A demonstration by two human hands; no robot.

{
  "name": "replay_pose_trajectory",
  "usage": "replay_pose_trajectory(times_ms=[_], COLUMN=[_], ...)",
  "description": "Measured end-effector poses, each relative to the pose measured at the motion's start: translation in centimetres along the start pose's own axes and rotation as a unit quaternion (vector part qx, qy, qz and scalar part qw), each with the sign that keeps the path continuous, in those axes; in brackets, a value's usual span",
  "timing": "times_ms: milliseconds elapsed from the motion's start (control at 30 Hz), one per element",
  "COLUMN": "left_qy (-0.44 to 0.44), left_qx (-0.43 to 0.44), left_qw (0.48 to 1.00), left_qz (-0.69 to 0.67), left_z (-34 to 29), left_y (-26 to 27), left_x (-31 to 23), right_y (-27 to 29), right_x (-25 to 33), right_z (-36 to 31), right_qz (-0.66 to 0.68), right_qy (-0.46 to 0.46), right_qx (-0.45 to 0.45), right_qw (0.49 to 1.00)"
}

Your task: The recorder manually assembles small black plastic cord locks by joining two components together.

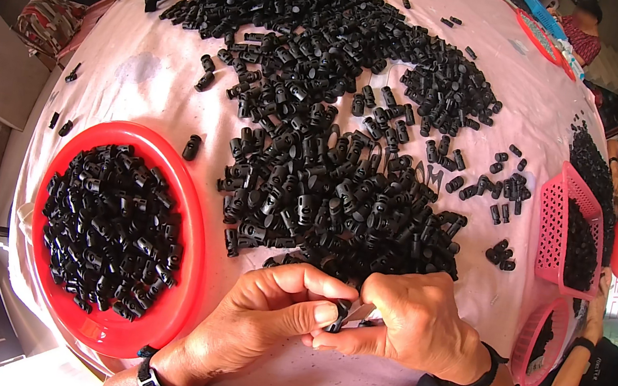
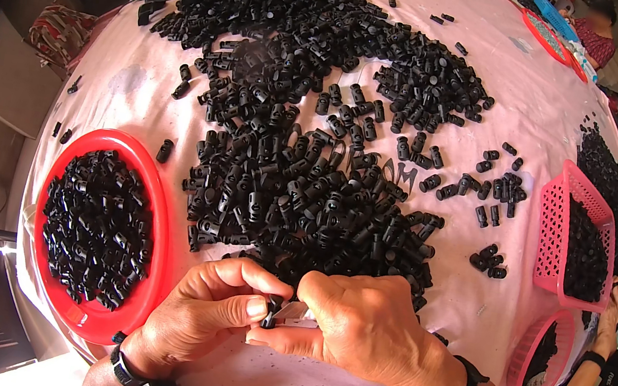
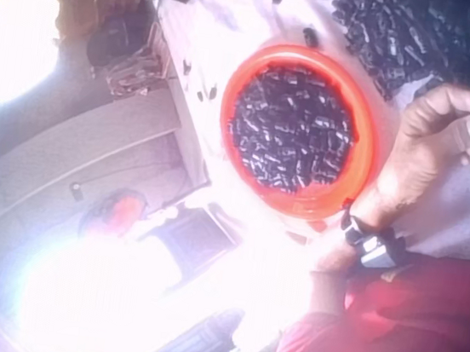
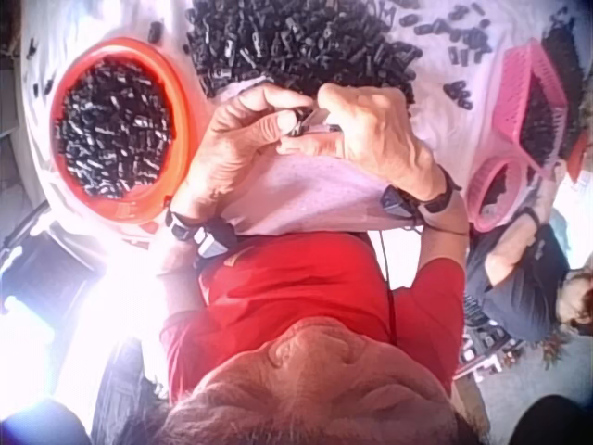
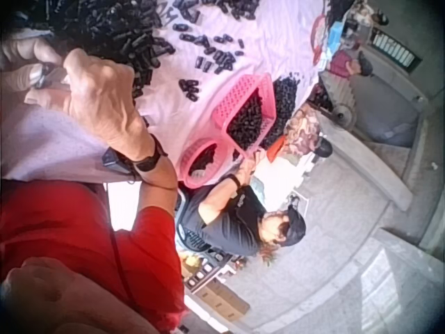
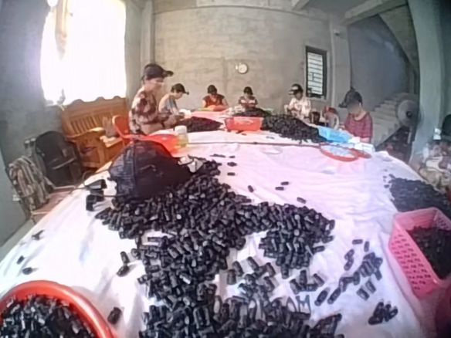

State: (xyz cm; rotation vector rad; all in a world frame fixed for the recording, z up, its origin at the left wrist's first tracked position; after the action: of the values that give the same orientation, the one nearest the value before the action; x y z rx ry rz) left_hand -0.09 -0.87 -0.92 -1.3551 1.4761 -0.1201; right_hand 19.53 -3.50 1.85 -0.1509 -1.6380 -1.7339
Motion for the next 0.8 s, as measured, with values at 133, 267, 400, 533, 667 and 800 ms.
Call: replay_pose_trajectory(times_ms=[133, 267, 400, 533, 667, 800], left_qy=[-0.001, -0.023, -0.017, -0.005, 0.001, -0.001], left_qx=[-0.002, -0.004, 0.005, 0.009, 0.002, 0.002], left_qw=[1.000, 1.000, 1.000, 1.000, 1.000, 1.000], left_qz=[0.005, -0.014, -0.011, 0.012, 0.012, 0.009], left_z=[-0.31, -0.11, -0.11, -0.15, -0.28, -0.26], left_y=[-0.14, 0.11, 0.06, 0.25, -0.01, -0.11], left_x=[-0.21, 0.24, -0.17, -0.38, -0.59, -0.56], right_y=[0.05, 0.03, 0.01, 0.17, 0.12, 0.15], right_x=[0.18, 0.32, 0.24, -0.03, -0.01, 0.03], right_z=[0.10, -0.02, -0.02, 0.20, 0.14, 0.19], right_qz=[-0.007, -0.037, -0.003, 0.008, 0.019, -0.001], right_qy=[0.004, 0.014, 0.004, 0.012, 0.005, 0.005], right_qx=[0.005, 0.013, -0.021, -0.036, -0.036, -0.028], right_qw=[1.000, 0.999, 1.000, 0.999, 0.999, 1.000])
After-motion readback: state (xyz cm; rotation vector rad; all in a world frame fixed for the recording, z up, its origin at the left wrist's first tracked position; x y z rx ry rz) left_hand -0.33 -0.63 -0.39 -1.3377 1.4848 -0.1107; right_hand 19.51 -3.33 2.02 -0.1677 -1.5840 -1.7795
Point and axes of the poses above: each hand's wrist, its own z-axis towards the middle knuckle, its own y-axis out of the back of the hand, x = y × z, the point moved 1 cm from there along z, towards the middle knuckle, and after that the axes turned 1 degree about x, right-handed, at the moved point
